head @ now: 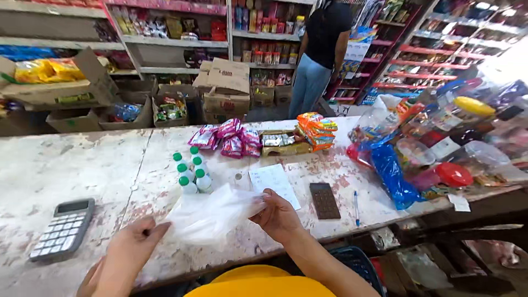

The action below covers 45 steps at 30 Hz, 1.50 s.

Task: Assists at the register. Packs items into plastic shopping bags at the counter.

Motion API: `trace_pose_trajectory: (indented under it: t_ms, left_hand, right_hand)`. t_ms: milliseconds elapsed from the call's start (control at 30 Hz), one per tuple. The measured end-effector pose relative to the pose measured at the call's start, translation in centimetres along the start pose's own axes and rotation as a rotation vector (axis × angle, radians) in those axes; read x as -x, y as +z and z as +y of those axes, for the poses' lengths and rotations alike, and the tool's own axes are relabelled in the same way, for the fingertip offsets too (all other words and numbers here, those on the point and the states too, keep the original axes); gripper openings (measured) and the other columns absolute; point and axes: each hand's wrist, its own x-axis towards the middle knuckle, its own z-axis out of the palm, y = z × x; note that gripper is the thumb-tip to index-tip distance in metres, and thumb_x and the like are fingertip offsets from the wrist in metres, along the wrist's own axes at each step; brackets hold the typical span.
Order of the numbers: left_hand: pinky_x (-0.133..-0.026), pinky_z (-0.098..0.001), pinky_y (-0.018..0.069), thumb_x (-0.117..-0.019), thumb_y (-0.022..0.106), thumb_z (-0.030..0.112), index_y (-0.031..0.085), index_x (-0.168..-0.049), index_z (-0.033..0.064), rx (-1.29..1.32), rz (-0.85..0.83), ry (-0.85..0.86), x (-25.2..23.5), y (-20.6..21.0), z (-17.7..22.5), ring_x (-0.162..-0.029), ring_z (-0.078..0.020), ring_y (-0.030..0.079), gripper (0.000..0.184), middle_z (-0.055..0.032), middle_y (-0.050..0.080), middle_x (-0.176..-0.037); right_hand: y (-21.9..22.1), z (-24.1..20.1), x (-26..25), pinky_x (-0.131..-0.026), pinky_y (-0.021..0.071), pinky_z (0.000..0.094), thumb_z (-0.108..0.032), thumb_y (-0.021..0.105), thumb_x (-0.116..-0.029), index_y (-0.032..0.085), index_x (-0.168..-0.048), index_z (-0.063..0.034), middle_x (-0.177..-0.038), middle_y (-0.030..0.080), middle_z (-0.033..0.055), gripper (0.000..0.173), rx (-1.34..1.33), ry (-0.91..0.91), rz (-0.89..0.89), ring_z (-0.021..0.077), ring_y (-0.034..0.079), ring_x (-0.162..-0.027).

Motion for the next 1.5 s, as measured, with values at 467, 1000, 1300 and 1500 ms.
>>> trace_pose_trajectory:
  t_ms: [467,1000,1300,1500]
  left_hand:
    - [-0.098,-0.0783,0.0373,-0.0805,0.061,0.016,0.07,-0.126,0.0086,-0.252,-0.016,0.429,2.9,4.1,6.6,-0.108,-0.0433,0.068,0.047,-0.0154,0.073,-0.112]
    - [-0.086,-0.0251,0.0605,-0.1047,0.054,0.024,0.066,-0.129,0.0143,1.132,0.079,-0.109,5.5,-0.1,1.7,-0.1,-0.0092,0.072,0.029,-0.0016,0.075,-0.114]
    - [-0.095,-0.03,0.059,-0.103,0.05,0.014,0.052,-0.137,0.0135,1.302,0.303,-0.161,4.6,-1.0,1.2,-0.108,-0.0091,0.069,0.034,0.0036,0.071,-0.119]
    - [-0.106,-0.038,0.0437,-0.091,0.053,0.0,0.064,-0.111,-0.0176,0.039,0.286,-0.011,3.7,-0.4,1.4,-0.122,-0.0335,0.053,0.029,-0.0357,0.055,-0.125]
  right_hand:
    - [1.4,3.1,-2.2,-0.07,0.0535,0.0318,0.0,0.068,-0.0907,0.064,-0.106,0.0107,-0.088,0.068,0.0178,0.019,1.101,-0.272,-1.015,0.0185,0.065,-0.076]
    - [-1.7,-8.3,-5.3,-0.069,0.0609,0.0267,-0.007,0.032,-0.1008,0.064,-0.108,-0.0168,-0.091,0.072,-0.0012,0.035,0.444,0.051,-0.255,0.0071,0.07,-0.077]
    - [-8.0,-7.0,-2.8,-0.087,0.0558,0.0295,-0.017,0.068,-0.0937,0.063,-0.122,0.0006,-0.104,0.069,0.0046,0.034,1.192,0.202,-0.427,0.0083,0.066,-0.094]
    - [-16.2,-16.1,3.2,-0.101,0.0459,0.0678,-0.025,0.054,-0.1052,0.061,-0.132,0.0075,-0.132,0.06,0.0344,0.043,2.021,0.342,0.763,0.0505,0.061,-0.121]
